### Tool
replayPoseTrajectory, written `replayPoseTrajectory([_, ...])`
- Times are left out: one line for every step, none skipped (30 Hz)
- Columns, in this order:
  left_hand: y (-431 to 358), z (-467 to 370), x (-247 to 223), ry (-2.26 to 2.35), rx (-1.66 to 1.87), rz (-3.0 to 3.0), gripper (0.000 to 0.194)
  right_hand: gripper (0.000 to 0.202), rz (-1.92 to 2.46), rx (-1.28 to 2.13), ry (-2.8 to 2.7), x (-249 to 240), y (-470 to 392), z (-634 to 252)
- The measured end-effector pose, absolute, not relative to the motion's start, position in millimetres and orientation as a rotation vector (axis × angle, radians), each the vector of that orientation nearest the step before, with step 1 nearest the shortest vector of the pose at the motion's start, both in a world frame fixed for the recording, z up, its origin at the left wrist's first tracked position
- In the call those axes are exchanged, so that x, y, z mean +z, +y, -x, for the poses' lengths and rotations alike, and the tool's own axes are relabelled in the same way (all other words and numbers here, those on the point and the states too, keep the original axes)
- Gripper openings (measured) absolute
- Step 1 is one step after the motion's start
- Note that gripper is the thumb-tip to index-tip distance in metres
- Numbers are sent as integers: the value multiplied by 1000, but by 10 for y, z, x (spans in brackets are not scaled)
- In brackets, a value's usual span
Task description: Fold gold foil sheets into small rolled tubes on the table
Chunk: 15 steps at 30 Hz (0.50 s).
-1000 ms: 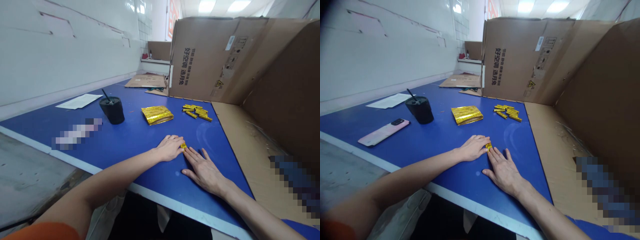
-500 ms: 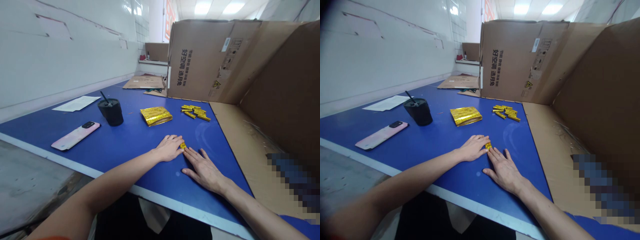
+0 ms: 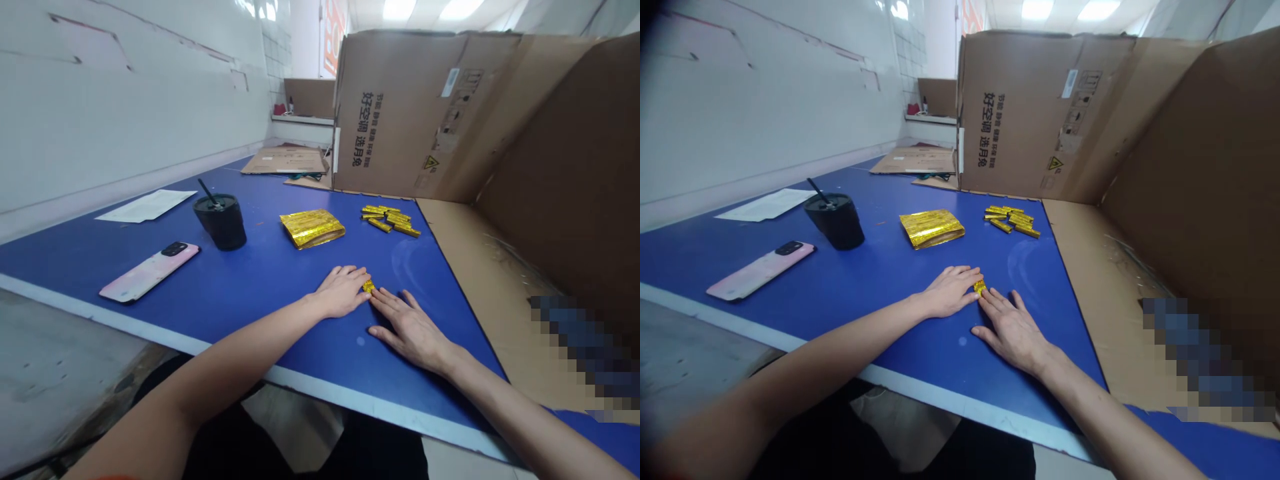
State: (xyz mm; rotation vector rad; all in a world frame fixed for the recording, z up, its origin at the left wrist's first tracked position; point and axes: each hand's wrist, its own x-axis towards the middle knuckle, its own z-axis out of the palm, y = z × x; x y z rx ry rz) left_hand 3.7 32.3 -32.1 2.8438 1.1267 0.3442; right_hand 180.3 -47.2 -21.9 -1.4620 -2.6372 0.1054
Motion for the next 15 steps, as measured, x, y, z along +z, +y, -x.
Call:
replayPoseTrajectory([325, -34, -322, 1125, 344, -2846, 45, 60, 1468, 110, -2635, -209, -471, -1797])
replayPoseTrajectory([328, -32, -325, 1124, 345, -2848, 45, 60, 1473, 114, -2633, -199, -471, -1792])
replayPoseTrajectory([332, -30, -329, 1122, 347, -2850, 45, 59, 1477, 117, -2631, -192, -471, -1788])
replayPoseTrajectory([337, -28, -335, 1120, 348, -2853, 45, 59, 1478, 120, -2626, -187, -471, -1786])
replayPoseTrajectory([343, -27, -341, 1117, 350, -2856, 44, 58, 1476, 123, -2616, -186, -470, -1783])
replayPoseTrajectory([349, -26, -347, 1115, 351, -2858, 44, 57, 1473, 125, -2601, -188, -470, -1781])
replayPoseTrajectory([355, -25, -354, 1113, 351, -2860, 43, 56, 1467, 123, -2581, -194, -468, -1778])
replayPoseTrajectory([360, -24, -359, 1112, 351, -2861, 43, 55, 1455, 116, -2559, -201, -467, -1773])
replayPoseTrajectory([366, -22, -364, 1110, 349, -2862, 42, 55, 1438, 106, -2544, -210, -464, -1766])
replayPoseTrajectory([370, -19, -367, 1108, 345, -2863, 41, 56, 1419, 97, -2538, -218, -461, -1757])
replayPoseTrajectory([375, -14, -368, 1105, 341, -2863, 41, 58, 1401, 94, -2545, -225, -457, -1748])
replayPoseTrajectory([378, -8, -368, 1101, 337, -2863, 40, 61, 1388, 97, -2563, -229, -453, -1738])
replayPoseTrajectory([382, -1, -365, 1097, 332, -2863, 40, 64, 1384, 104, -2588, -230, -451, -1729])
replayPoseTrajectory([384, 6, -361, 1095, 326, -2861, 41, 66, 1389, 110, -2612, -228, -450, -1720])
replayPoseTrajectory([386, 14, -356, 1095, 320, -2859, 41, 68, 1396, 109, -2632, -221, -452, -1714])
